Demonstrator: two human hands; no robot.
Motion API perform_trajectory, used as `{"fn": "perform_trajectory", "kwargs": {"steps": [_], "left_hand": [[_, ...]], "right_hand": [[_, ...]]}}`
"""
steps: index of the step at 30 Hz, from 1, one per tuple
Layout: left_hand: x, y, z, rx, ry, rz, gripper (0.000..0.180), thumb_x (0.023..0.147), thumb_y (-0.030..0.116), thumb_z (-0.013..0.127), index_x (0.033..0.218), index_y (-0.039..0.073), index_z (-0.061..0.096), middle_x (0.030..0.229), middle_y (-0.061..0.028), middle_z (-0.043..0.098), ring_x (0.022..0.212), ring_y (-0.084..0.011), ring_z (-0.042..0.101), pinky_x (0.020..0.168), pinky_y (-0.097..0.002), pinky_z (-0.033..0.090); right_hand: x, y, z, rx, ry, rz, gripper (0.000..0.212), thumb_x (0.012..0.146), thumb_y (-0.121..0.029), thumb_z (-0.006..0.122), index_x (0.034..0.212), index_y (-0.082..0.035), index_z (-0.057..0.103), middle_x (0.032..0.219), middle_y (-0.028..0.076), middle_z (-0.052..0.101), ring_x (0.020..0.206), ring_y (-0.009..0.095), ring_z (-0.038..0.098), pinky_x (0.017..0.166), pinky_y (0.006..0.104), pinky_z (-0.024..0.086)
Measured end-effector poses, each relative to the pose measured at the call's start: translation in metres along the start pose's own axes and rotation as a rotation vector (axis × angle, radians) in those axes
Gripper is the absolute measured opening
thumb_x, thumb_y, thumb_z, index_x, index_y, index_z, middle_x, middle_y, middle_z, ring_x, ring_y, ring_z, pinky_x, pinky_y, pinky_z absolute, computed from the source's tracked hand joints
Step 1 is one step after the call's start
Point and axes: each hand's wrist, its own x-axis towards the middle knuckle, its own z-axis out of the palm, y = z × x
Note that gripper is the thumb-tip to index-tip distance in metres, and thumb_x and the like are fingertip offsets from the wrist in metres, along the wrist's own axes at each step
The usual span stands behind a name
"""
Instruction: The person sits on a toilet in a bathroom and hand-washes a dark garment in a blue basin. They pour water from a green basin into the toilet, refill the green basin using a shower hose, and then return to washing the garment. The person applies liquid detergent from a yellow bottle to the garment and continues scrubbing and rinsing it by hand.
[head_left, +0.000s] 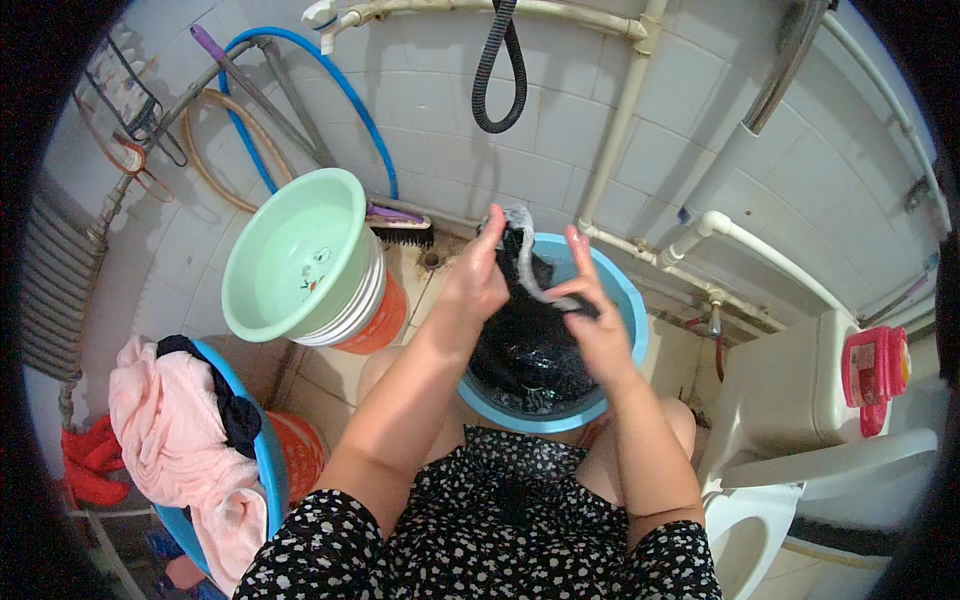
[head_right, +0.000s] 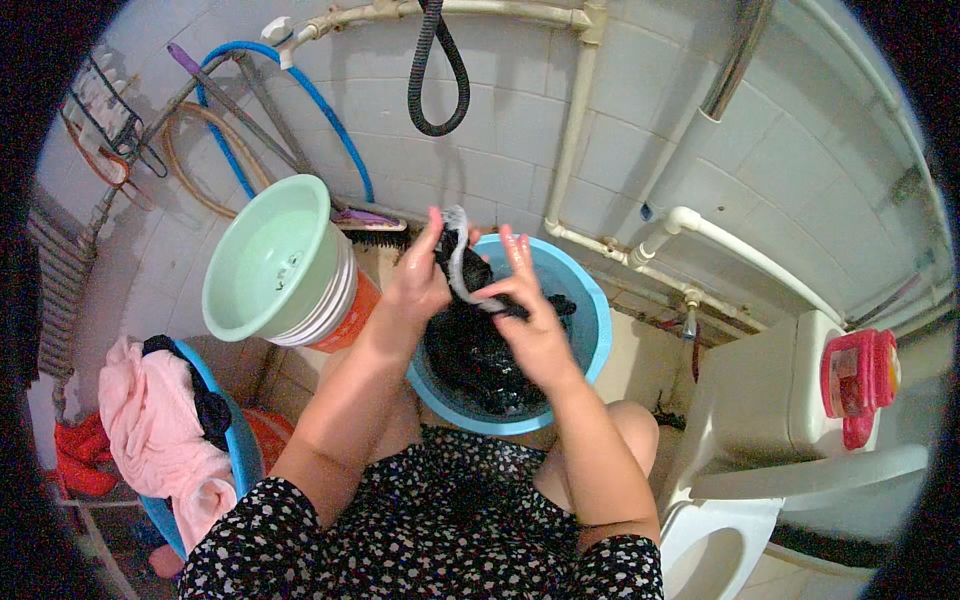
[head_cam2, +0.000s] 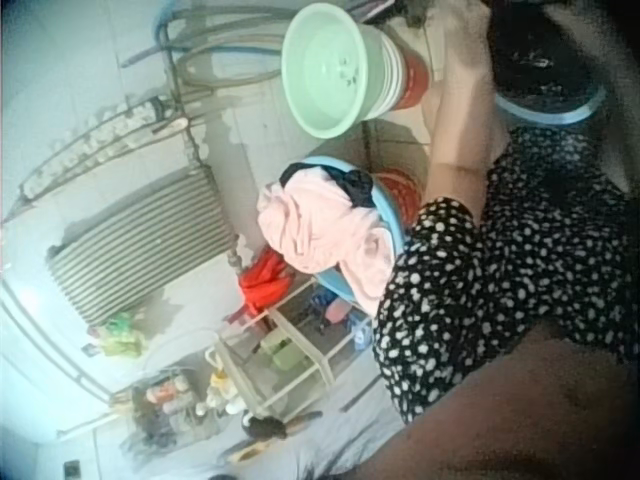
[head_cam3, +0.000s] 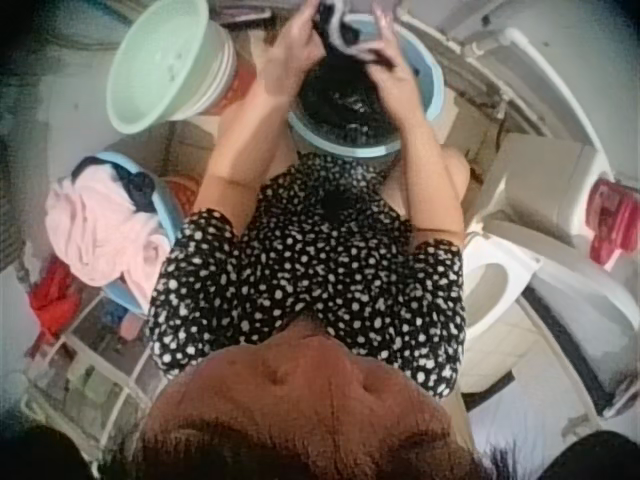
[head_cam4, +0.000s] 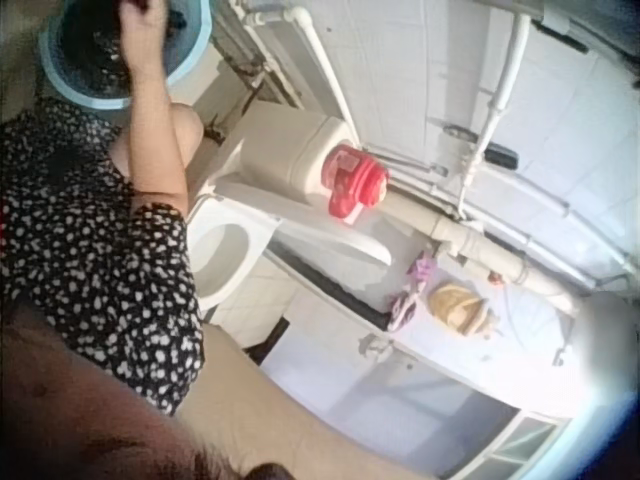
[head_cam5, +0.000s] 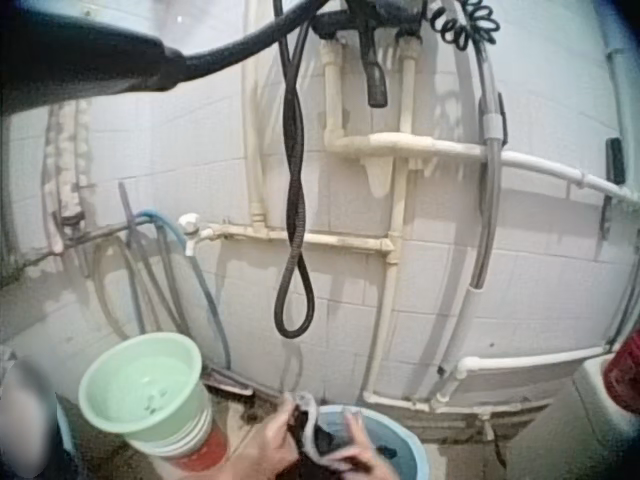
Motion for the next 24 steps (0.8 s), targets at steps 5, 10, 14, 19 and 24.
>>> {"fn": "perform_trajectory", "kwargs": {"steps": [5, 10, 14, 19, 24], "left_hand": [[0.0, -0.07, 0.02, 0.037, 0.325, 0.144, 0.04, 0.089, 0.014, 0.05, 0.129, 0.01, 0.047, 0.127, -0.0075, 0.051, 0.116, -0.02, 0.048, 0.101, -0.0339, 0.036], [-0.008, -0.089, 0.042, 0.334, 0.446, 0.123, 0.036, 0.089, 0.014, 0.051, 0.125, 0.005, 0.05, 0.123, -0.0064, 0.052, 0.112, -0.0177, 0.048, 0.098, -0.0317, 0.035], [0.008, -0.062, 0.004, 0.26, 0.392, 0.108, 0.04, 0.093, 0.033, 0.047, 0.124, 0.007, 0.049, 0.118, -0.0076, 0.054, 0.106, -0.0181, 0.052, 0.092, -0.0343, 0.04], [-0.01, -0.093, 0.041, 0.337, 0.539, 0.035, 0.035, 0.093, 0.03, 0.05, 0.12, 0.008, 0.051, 0.118, -0.005, 0.054, 0.11, -0.0158, 0.049, 0.096, -0.0343, 0.034], [-0.003, -0.071, 0.006, 0.33, 0.496, 0.007, 0.042, 0.088, 0.037, 0.055, 0.117, 0.006, 0.053, 0.113, -0.0087, 0.055, 0.102, -0.0199, 0.052, 0.086, -0.0355, 0.043]], "right_hand": [[0.012, 0.031, 0.028, -0.649, 0.26, 0.056, 0.077, 0.066, 0.01, 0.051, 0.137, -0.014, 0.038, 0.147, 0.015, 0.025, 0.138, 0.032, 0.016, 0.111, 0.0493, 0.008], [0.026, 0.033, 0.002, 0.098, 0.545, 0.574, 0.051, 0.089, 0.005, 0.039, 0.138, -0.009, 0.036, 0.114, 0.013, 0.058, 0.093, 0.019, 0.059, 0.08, 0.0291, 0.049], [0.002, 0.03, 0.044, -0.375, 0.279, 0.138, 0.05, 0.092, -0.012, 0.045, 0.14, -0.009, 0.032, 0.144, 0.017, 0.03, 0.135, 0.028, 0.023, 0.109, 0.0368, 0.019], [0.015, 0.065, -0.002, 0.076, 0.449, 0.483, 0.05, 0.096, -0.028, 0.04, 0.14, -0.007, 0.029, 0.141, 0.016, 0.034, 0.13, 0.028, 0.032, 0.106, 0.036, 0.024], [-0.008, 0.049, 0.038, -0.182, 0.31, 0.203, 0.055, 0.097, -0.033, 0.039, 0.141, -0.005, 0.024, 0.146, 0.018, 0.026, 0.135, 0.029, 0.023, 0.11, 0.0372, 0.018]]}}
